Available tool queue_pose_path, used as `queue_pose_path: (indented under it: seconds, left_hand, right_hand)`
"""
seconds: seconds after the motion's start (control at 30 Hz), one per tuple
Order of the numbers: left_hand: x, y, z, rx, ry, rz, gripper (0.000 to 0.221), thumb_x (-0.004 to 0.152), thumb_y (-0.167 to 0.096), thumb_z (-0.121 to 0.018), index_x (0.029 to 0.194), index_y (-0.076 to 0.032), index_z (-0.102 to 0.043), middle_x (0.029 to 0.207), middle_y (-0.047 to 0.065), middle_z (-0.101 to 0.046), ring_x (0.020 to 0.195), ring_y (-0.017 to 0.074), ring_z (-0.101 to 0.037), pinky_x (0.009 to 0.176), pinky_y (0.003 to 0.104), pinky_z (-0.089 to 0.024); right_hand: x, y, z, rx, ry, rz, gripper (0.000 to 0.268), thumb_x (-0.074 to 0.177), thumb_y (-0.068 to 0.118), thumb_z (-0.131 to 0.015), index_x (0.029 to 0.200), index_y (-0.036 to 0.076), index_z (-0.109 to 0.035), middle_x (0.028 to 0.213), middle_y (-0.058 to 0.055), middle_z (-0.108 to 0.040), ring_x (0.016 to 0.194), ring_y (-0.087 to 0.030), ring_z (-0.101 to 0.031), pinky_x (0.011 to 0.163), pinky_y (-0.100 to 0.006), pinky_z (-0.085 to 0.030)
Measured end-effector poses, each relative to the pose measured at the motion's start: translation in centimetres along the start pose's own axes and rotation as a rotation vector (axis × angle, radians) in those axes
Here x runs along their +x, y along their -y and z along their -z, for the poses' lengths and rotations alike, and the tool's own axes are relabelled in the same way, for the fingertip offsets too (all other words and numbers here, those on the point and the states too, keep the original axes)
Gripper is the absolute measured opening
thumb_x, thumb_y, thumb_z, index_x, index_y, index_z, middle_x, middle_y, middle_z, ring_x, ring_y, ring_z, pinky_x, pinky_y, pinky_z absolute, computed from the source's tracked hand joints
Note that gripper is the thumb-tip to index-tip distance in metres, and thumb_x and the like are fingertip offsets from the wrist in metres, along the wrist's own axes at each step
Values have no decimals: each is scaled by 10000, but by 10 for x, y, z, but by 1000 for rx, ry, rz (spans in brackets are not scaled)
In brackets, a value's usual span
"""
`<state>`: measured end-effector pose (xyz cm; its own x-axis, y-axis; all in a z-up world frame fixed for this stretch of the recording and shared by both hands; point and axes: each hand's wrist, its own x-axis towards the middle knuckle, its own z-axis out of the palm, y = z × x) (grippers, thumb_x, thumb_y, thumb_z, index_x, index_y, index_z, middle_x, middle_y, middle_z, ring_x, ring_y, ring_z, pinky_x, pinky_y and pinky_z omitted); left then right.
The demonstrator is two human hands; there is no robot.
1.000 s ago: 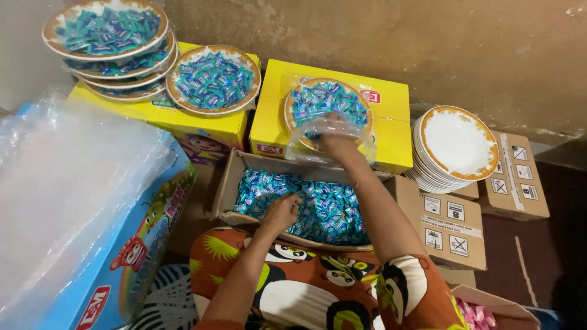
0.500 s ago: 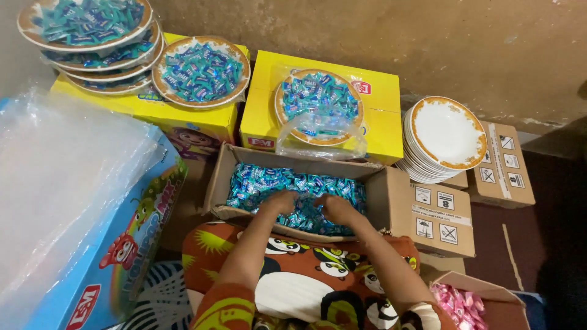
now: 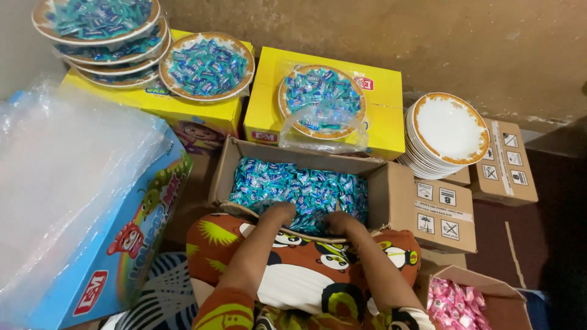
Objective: A person is seen sitting on the floor, organizing and packaging small blue packets into bowls and plates.
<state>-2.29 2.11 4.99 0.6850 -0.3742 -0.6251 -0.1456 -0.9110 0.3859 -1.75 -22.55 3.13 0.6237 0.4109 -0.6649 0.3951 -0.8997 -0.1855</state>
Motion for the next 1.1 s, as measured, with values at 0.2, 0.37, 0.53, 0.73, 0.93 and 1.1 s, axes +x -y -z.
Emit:
queue_pose_path:
  seconds: [0.2,0.37,0.53,0.73,0.93,1.1]
  left_hand:
    - [12,10,4,-144,-237,-20,359,891,-285,-789,793,56,-735,722,216,-686,646,320,-696,611,420,-612]
    - [14,8,0,-154,-276,31,191,878,-103,-741,954,71,-763,919,272,-728,891,448,-733,728,542,-623]
    - [-57,-26,49,-240,-293,-48,308,928,17,-621,1223,56,-698,1176,313,-704,1133,493,-671,931,606,-574]
    - [-149,-63,145,-370,-352,-224,346,940,19,-548,1260,-41,-666,1209,338,-678,1171,537,-631,1000,611,-505]
    - [-119,-86,218,-203,-768,-343,396,948,-10,-555,1326,-79,-649,1136,273,-715,1102,461,-684,982,558,-530]
    - [-129,-81,199,-207,-1031,-443,329,929,11,-524,1187,-72,-711,1042,208,-671,1027,446,-677,877,524,-555]
  right_hand:
    - [-37,17,35,408,-339,-173,324,930,394,-613,1029,159,-813,1067,-187,-774,1085,-442,-695,938,-535,-585]
    - [1,-13,6,403,-402,-152,252,893,226,-627,1059,209,-816,1046,-110,-791,1073,-385,-716,929,-513,-588]
    - [-34,9,35,488,-484,24,315,831,56,-596,1062,158,-784,1025,-165,-780,1091,-430,-688,965,-540,-558]
    - [-149,49,131,812,-546,202,454,930,-12,-604,1357,142,-602,1057,-232,-772,846,-280,-761,827,-446,-579]
    - [-151,69,222,351,-1033,49,400,947,368,-684,1329,256,-649,1025,-148,-760,1019,-408,-695,916,-581,-517]
    - [-145,76,216,373,-1348,221,227,949,118,-680,1123,237,-763,990,-11,-747,952,-244,-731,797,-358,-586]
